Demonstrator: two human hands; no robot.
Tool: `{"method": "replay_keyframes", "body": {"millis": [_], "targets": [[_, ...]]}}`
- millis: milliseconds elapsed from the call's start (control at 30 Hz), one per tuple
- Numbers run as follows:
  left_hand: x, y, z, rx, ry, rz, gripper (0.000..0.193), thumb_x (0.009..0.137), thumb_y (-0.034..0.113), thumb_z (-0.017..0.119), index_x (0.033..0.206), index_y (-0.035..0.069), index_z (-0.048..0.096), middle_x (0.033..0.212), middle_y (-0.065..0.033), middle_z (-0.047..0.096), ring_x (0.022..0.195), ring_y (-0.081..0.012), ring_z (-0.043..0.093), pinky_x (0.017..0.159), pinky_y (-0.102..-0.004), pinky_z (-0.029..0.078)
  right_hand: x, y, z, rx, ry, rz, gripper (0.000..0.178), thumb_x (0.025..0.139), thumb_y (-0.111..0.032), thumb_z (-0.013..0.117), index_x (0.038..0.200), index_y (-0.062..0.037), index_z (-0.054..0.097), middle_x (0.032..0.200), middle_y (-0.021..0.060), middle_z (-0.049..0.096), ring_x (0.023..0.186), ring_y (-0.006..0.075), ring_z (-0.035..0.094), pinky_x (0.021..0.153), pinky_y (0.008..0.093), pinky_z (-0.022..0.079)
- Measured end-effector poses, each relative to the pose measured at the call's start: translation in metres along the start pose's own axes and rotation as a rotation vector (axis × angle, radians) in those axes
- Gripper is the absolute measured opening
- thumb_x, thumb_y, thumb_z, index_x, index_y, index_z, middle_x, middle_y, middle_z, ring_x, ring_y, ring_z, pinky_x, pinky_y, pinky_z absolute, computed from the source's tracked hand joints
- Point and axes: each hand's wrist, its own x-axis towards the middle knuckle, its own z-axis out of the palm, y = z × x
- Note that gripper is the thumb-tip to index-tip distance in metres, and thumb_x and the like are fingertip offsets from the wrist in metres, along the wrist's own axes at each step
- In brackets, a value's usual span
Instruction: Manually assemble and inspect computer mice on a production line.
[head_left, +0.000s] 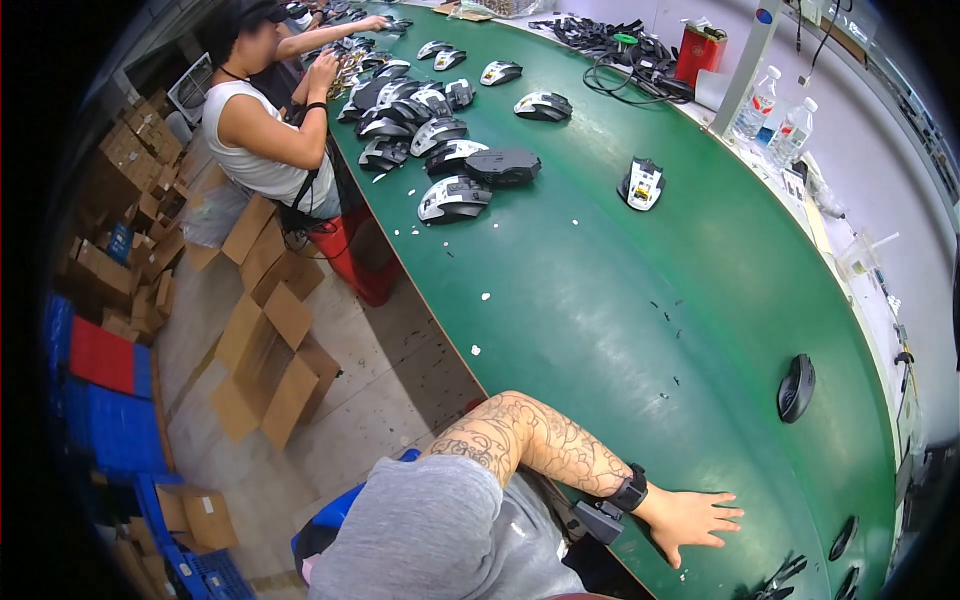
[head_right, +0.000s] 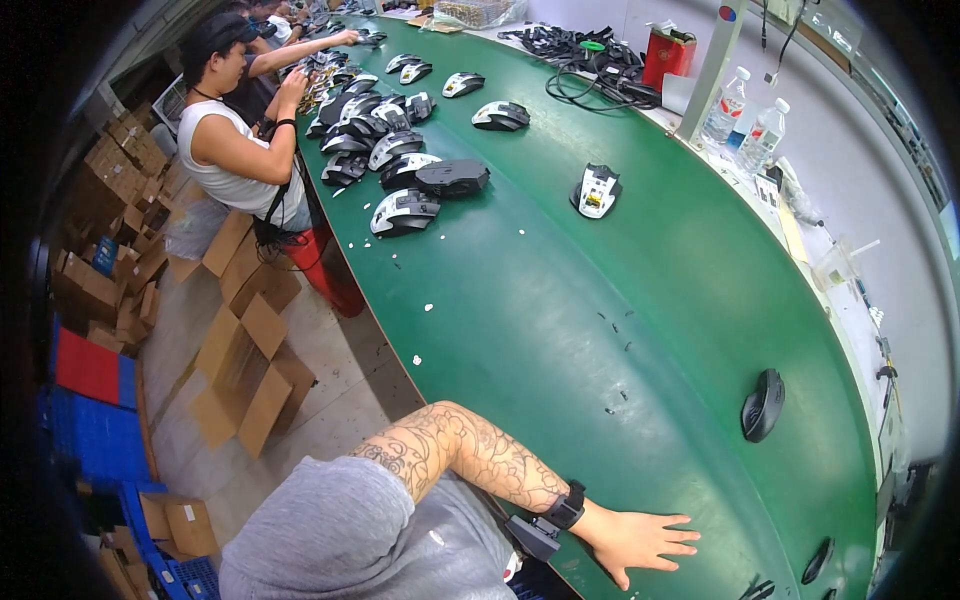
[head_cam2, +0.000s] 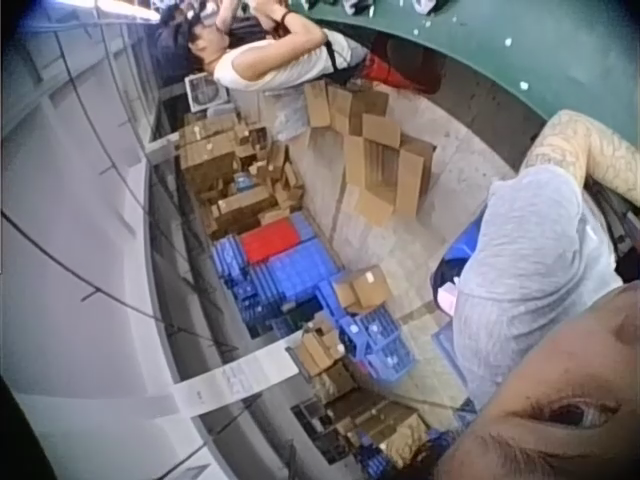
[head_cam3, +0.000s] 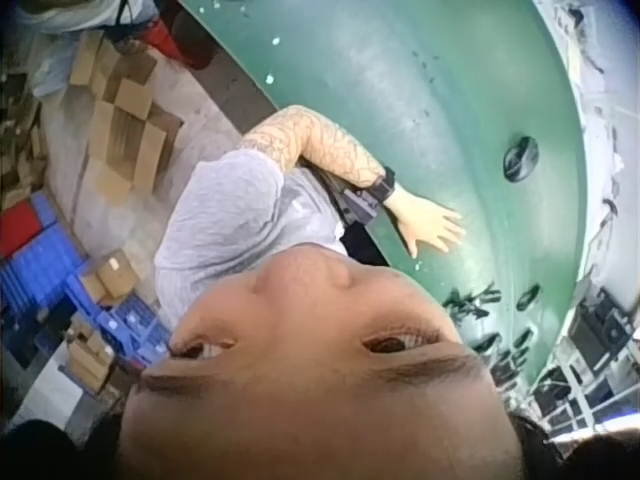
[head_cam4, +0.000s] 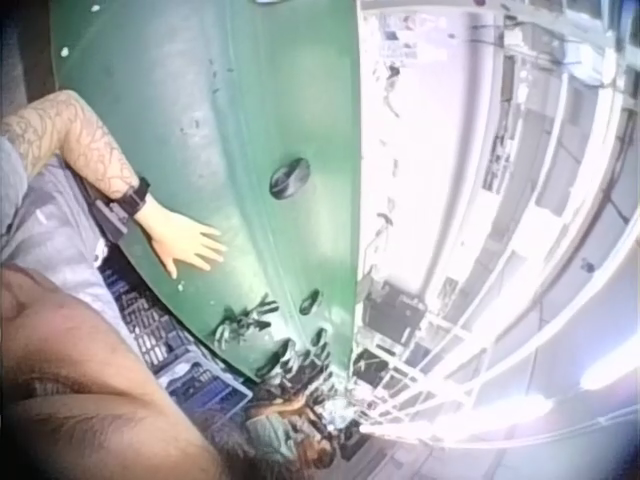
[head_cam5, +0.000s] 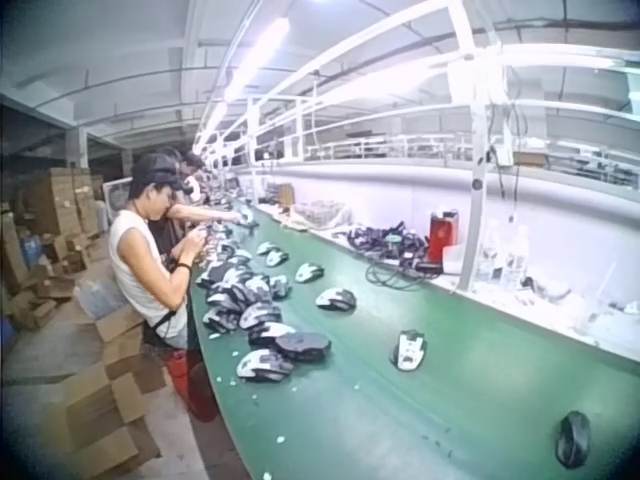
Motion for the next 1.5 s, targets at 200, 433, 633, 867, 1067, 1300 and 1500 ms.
{"method": "replay_keyframes", "body": {"millis": [200,433,633,867,1067,1300,1500], "targets": [[-0.004,0.001,0.000,-0.032,-0.041,0.000,0.077,0.072,0.056,0.060,0.128,0.005,0.047,0.142,-0.0223,0.026,0.137,-0.0364,0.012,0.110,-0.0536,0.005,-0.033,-0.012,0.011,0.030,-0.050,0.062,0.078,0.065,-0.033,0.073,0.130,-0.0061,0.040,0.127,0.0289,0.042,0.116,0.0417,0.043,0.093,0.0474,0.040],[-0.035,-0.017,-0.041,-0.017,-0.138,-0.061,0.077,0.074,0.052,0.061,0.131,0.004,0.042,0.144,-0.0207,0.025,0.136,-0.0355,0.016,0.110,-0.0506,0.013,-0.227,-0.114,0.088,0.258,-0.183,0.443,0.080,0.064,-0.034,0.075,0.130,-0.0061,0.040,0.128,0.0289,0.041,0.116,0.0417,0.042,0.094,0.0474,0.040],[-0.039,-0.056,-0.078,0.065,-0.193,-0.039,0.072,0.079,0.050,0.058,0.133,0.006,0.040,0.144,-0.0167,0.026,0.137,-0.0312,0.017,0.110,-0.0484,0.015,-0.394,-0.339,0.134,0.560,-0.281,0.968,0.081,0.063,-0.034,0.076,0.130,-0.0061,0.040,0.128,0.0289,0.041,0.117,0.0418,0.042,0.094,0.0474,0.039],[-0.034,-0.087,-0.096,0.077,-0.156,-0.058,0.064,0.080,0.044,0.059,0.129,0.006,0.044,0.142,-0.0143,0.032,0.135,-0.0293,0.022,0.110,-0.0465,0.017,-0.340,-0.284,-0.119,0.327,0.969,1.711,0.073,0.058,-0.024,0.077,0.122,-0.0081,0.046,0.107,0.0189,0.054,0.100,0.0392,0.054,0.085,0.0435,0.045],[-0.030,-0.103,-0.100,0.024,-0.133,-0.051,0.059,0.081,0.041,0.058,0.126,0.004,0.047,0.140,-0.0141,0.034,0.135,-0.0281,0.023,0.110,-0.0453,0.017,-0.246,-0.264,-0.293,0.356,1.174,0.937,0.064,0.048,-0.019,0.081,0.106,-0.0074,0.055,0.094,0.0132,0.055,0.088,0.0312,0.056,0.079,0.0380,0.046],[-0.026,-0.108,-0.094,-0.020,-0.091,-0.069,0.053,0.080,0.033,0.062,0.122,0.003,0.050,0.139,-0.0132,0.037,0.133,-0.0283,0.027,0.109,-0.0456,0.019,-0.126,-0.235,-0.322,0.505,0.749,0.554,0.081,0.049,-0.029,0.081,0.122,-0.0156,0.046,0.106,0.0181,0.051,0.097,0.0368,0.053,0.083,0.0409,0.045],[-0.029,-0.109,-0.097,-0.024,-0.102,-0.060,0.051,0.079,0.031,0.062,0.120,0.003,0.052,0.137,-0.0136,0.039,0.132,-0.0286,0.028,0.109,-0.0452,0.020,-0.104,-0.224,-0.333,0.617,0.413,0.600,0.123,0.052,-0.059,0.077,0.144,-0.0135,0.009,0.124,0.0236,0.048,0.111,0.0393,0.049,0.093,0.0466,0.038]]}}
